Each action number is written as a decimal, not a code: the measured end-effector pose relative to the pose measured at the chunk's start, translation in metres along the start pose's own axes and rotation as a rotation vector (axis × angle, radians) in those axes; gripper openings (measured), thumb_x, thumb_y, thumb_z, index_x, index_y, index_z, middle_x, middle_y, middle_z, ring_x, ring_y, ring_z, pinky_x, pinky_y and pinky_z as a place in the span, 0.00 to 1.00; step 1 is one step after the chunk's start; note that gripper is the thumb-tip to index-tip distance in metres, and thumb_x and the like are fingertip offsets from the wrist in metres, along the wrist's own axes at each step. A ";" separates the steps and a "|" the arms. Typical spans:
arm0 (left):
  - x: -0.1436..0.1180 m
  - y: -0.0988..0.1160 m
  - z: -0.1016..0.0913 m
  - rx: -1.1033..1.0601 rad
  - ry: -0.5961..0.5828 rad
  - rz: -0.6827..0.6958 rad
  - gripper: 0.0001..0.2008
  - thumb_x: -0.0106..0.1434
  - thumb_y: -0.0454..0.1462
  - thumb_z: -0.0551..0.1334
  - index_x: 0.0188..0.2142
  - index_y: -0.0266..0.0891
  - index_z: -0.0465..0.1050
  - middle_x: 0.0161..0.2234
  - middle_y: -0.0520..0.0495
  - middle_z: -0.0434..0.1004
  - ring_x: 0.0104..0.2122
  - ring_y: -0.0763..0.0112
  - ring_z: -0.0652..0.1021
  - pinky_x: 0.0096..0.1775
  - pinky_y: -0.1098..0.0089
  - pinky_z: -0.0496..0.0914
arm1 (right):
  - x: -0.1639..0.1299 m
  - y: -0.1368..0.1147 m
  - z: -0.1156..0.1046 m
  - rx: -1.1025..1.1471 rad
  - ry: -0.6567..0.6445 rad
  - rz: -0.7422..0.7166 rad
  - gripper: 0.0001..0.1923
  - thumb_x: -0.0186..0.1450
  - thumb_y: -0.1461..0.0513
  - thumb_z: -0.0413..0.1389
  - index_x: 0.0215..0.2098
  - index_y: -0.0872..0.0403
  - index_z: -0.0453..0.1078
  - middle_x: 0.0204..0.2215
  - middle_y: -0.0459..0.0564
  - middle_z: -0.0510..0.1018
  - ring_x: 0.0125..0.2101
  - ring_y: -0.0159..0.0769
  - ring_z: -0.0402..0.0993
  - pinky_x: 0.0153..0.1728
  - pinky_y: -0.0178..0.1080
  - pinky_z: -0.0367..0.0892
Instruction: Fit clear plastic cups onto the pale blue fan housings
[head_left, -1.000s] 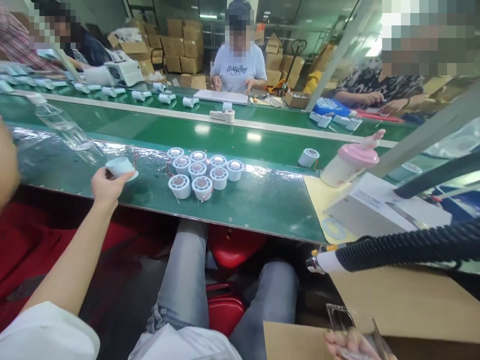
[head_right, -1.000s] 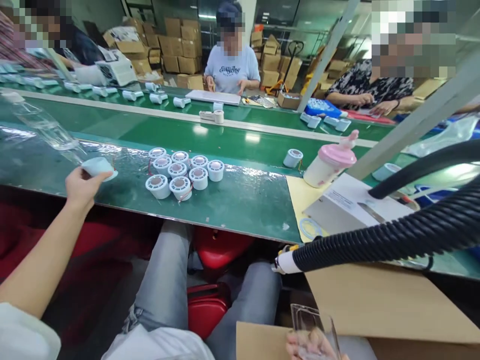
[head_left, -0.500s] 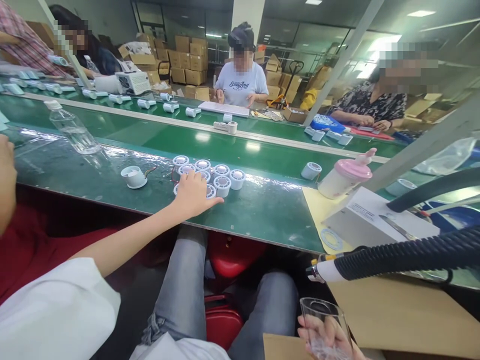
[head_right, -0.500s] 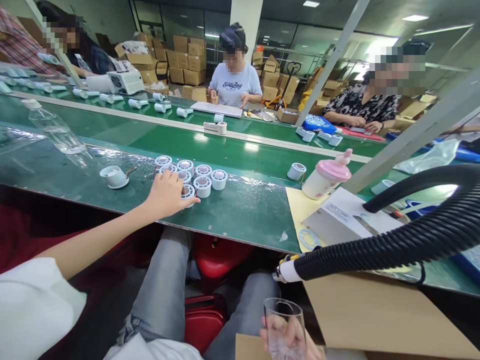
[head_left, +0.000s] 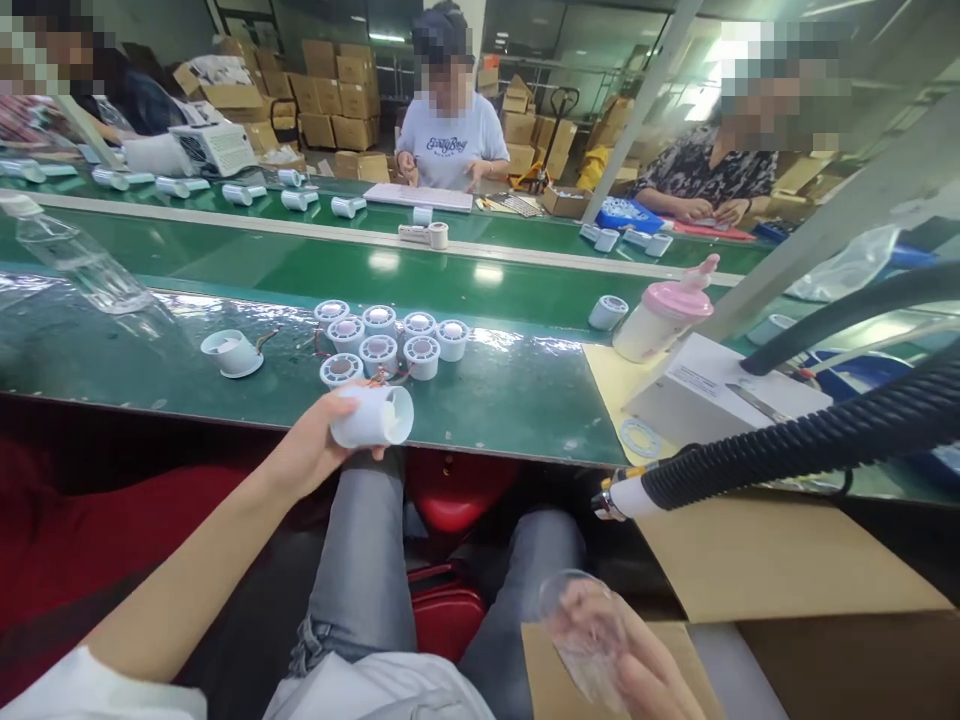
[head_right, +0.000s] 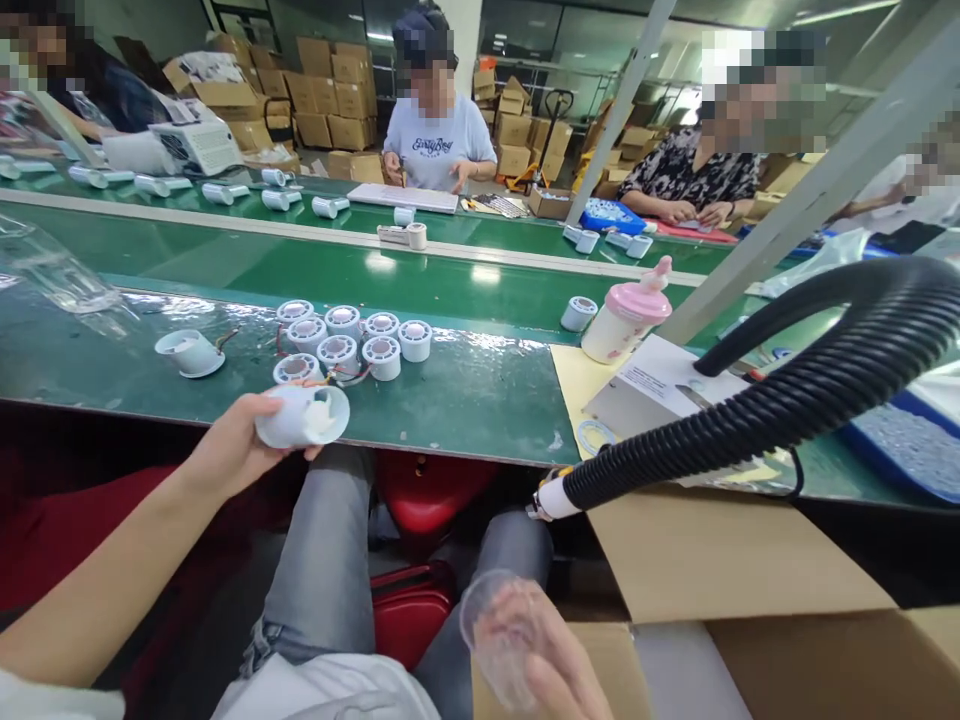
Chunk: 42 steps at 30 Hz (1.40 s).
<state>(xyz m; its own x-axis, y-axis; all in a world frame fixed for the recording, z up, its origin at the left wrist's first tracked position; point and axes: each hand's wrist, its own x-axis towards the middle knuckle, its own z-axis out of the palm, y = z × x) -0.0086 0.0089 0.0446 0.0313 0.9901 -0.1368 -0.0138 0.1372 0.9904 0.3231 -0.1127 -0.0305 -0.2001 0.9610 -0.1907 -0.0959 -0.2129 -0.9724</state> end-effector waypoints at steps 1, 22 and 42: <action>-0.005 -0.006 0.006 -0.196 -0.090 -0.127 0.19 0.53 0.46 0.54 0.39 0.36 0.66 0.30 0.43 0.74 0.24 0.66 0.74 0.22 0.68 0.68 | 0.002 -0.002 0.005 -0.166 -0.029 -0.087 0.17 0.60 0.49 0.55 0.42 0.47 0.75 0.45 0.55 0.70 0.46 0.48 0.70 0.47 0.45 0.69; 0.059 -0.028 0.016 0.088 -0.360 -0.248 0.15 0.59 0.45 0.57 0.30 0.34 0.69 0.19 0.50 0.66 0.14 0.77 0.65 0.10 0.79 0.54 | 0.046 -0.003 0.051 -1.095 -0.038 -0.524 0.25 0.64 0.63 0.52 0.59 0.49 0.61 0.57 0.57 0.63 0.53 0.45 0.67 0.49 0.47 0.71; -0.024 -0.014 -0.001 0.706 -0.339 0.049 0.15 0.66 0.42 0.50 0.34 0.38 0.73 0.34 0.50 0.74 0.35 0.70 0.73 0.37 0.73 0.64 | 0.061 -0.012 0.090 -1.202 -0.041 -0.774 0.24 0.62 0.64 0.53 0.58 0.49 0.63 0.55 0.59 0.64 0.49 0.47 0.67 0.43 0.47 0.73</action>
<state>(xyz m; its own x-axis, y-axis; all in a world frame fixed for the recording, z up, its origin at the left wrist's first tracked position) -0.0100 -0.0168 0.0340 0.3517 0.9162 -0.1923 0.6122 -0.0697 0.7876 0.2239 -0.0675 -0.0181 -0.5091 0.7540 0.4151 0.6733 0.6493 -0.3536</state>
